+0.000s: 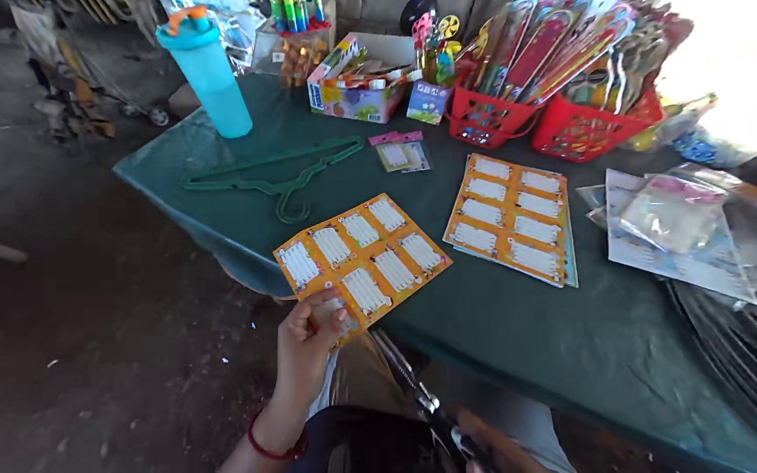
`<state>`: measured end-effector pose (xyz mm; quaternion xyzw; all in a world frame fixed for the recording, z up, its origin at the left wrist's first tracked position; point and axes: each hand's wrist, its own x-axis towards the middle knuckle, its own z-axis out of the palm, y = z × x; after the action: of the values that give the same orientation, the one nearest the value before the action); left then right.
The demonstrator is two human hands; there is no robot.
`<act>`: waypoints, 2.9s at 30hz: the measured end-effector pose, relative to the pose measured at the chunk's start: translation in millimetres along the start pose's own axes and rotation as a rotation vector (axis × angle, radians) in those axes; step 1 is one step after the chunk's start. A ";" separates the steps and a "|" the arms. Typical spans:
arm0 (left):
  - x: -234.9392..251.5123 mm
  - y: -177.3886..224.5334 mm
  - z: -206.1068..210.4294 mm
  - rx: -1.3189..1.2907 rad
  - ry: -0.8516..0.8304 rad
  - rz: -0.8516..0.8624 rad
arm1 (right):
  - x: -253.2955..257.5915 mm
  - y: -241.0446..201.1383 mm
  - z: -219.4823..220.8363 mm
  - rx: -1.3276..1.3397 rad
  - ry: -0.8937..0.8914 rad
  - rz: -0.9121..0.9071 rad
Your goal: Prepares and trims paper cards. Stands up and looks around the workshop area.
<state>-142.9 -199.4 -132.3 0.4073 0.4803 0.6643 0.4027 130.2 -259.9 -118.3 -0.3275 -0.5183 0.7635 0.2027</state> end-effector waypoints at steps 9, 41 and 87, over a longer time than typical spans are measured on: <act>-11.0 -11.3 -0.2 -0.141 -0.049 -0.056 | 19.2 -3.6 12.7 0.024 0.020 0.016; -5.4 -13.0 7.6 -0.008 -0.138 0.028 | 32.1 -2.1 10.0 -0.066 0.066 -0.025; 47.6 26.0 24.6 0.034 -0.026 -0.018 | -7.0 -17.6 -15.3 -0.214 0.180 -0.185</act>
<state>-140.1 -153.3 -94.7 0.4185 0.4898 0.6471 0.4078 145.5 -247.7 -103.8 -0.3653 -0.6043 0.6497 0.2816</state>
